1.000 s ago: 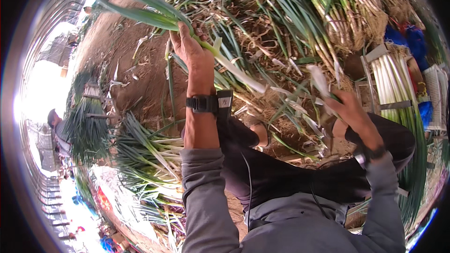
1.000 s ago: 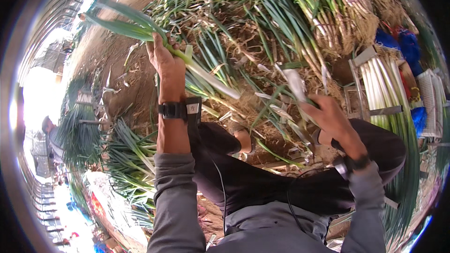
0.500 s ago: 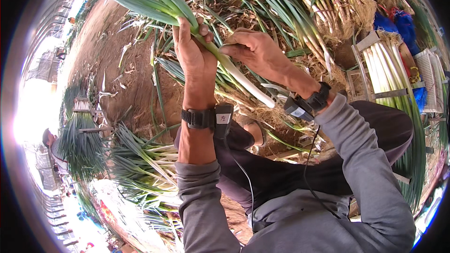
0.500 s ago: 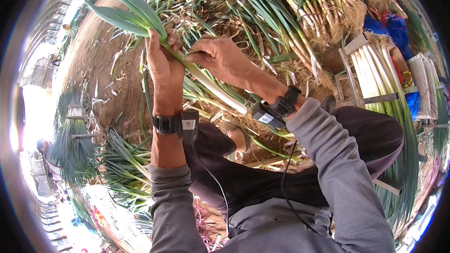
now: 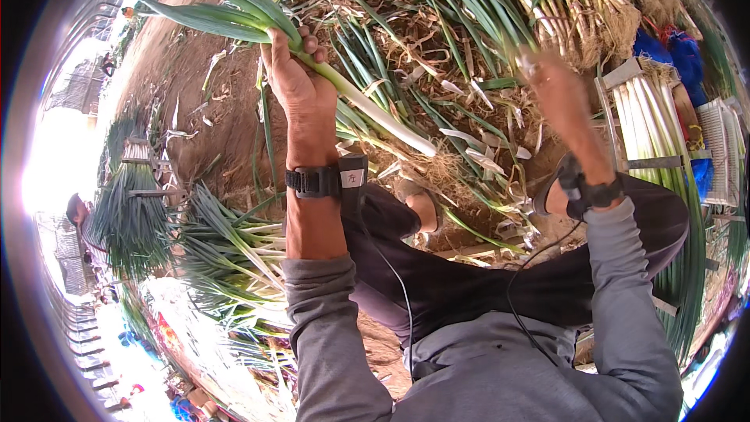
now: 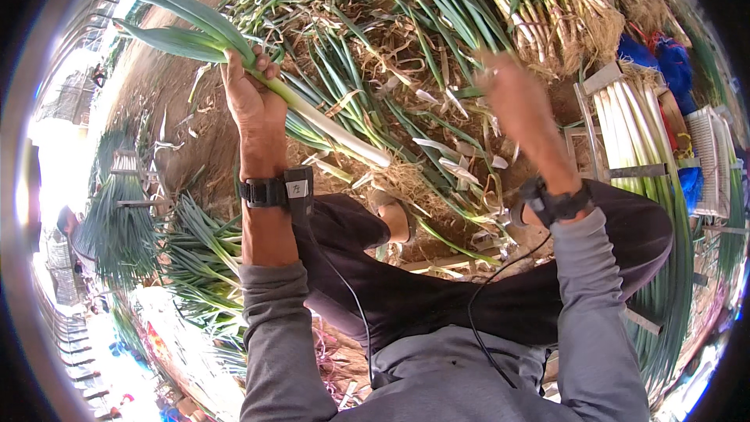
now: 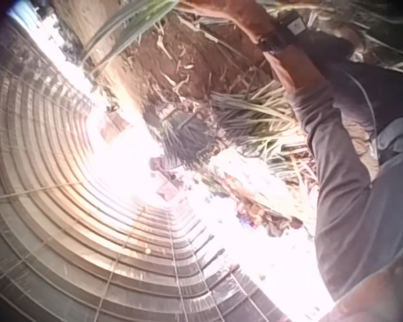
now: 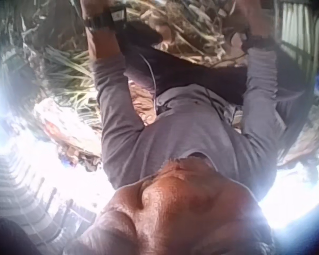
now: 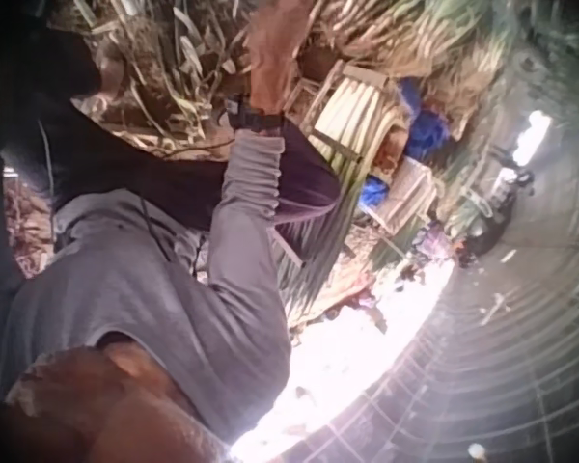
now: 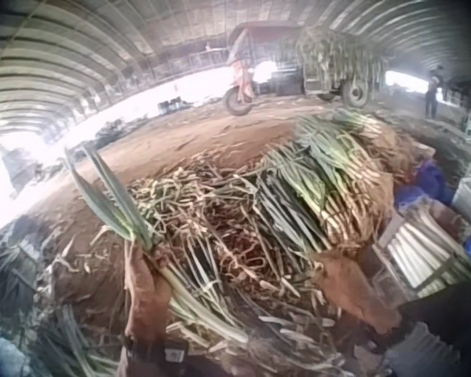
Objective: The person peels the outer layers from green onions by hand, trims the roots and tops with a knife, and places them into a metal rack. Once a bundle is gathered, the person secures it with a rubber band and trims the roots again.
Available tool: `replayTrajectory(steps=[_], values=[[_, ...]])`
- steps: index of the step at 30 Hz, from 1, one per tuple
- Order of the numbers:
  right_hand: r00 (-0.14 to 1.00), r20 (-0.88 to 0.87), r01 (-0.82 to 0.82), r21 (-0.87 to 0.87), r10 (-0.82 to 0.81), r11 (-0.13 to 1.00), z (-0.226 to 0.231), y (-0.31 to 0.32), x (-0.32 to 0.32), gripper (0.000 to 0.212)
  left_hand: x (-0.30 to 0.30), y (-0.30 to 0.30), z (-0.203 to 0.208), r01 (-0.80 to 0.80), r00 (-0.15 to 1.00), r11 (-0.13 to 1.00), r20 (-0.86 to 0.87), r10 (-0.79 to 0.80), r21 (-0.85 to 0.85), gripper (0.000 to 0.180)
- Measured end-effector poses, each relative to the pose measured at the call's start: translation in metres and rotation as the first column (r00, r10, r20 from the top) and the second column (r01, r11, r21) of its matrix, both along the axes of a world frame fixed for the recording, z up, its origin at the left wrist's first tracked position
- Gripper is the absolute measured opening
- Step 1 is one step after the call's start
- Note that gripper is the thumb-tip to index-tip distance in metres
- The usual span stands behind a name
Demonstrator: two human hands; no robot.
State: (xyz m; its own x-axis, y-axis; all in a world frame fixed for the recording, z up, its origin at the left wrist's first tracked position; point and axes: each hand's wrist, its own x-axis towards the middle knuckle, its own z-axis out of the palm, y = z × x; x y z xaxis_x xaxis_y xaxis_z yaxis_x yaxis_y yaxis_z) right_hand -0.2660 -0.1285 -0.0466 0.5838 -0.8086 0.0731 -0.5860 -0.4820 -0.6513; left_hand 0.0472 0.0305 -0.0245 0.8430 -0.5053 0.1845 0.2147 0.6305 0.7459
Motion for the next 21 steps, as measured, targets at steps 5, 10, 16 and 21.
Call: replayTrajectory(steps=[5, 10, 16, 21], values=[[0.885, 0.259, -0.382, -0.070, 0.386, 0.922, -0.027, 0.074, 0.035, 0.041, -0.011, -0.007, 0.009, -0.100, 0.994, 0.995, 0.041, 0.100, -0.007, 0.020], [0.840, 0.209, -0.530, 0.110, 0.501, 0.841, -0.060, 0.095, 0.056, 0.038, -0.006, -0.003, 0.006, -0.235, 0.972, 0.972, 0.022, 0.235, -0.008, 0.034], [0.856, 0.420, -0.491, 0.479, 0.301, 0.728, -0.065, 0.092, 0.059, 0.035, 0.006, 0.008, 0.009, -0.147, 0.987, 0.987, -0.073, 0.142, -0.070, 0.035], [0.853, 0.472, -0.509, 0.657, 0.224, 0.556, -0.052, 0.108, 0.063, 0.029, 0.015, 0.029, 0.009, 0.002, 0.998, 0.990, -0.062, -0.010, -0.140, 0.023]])
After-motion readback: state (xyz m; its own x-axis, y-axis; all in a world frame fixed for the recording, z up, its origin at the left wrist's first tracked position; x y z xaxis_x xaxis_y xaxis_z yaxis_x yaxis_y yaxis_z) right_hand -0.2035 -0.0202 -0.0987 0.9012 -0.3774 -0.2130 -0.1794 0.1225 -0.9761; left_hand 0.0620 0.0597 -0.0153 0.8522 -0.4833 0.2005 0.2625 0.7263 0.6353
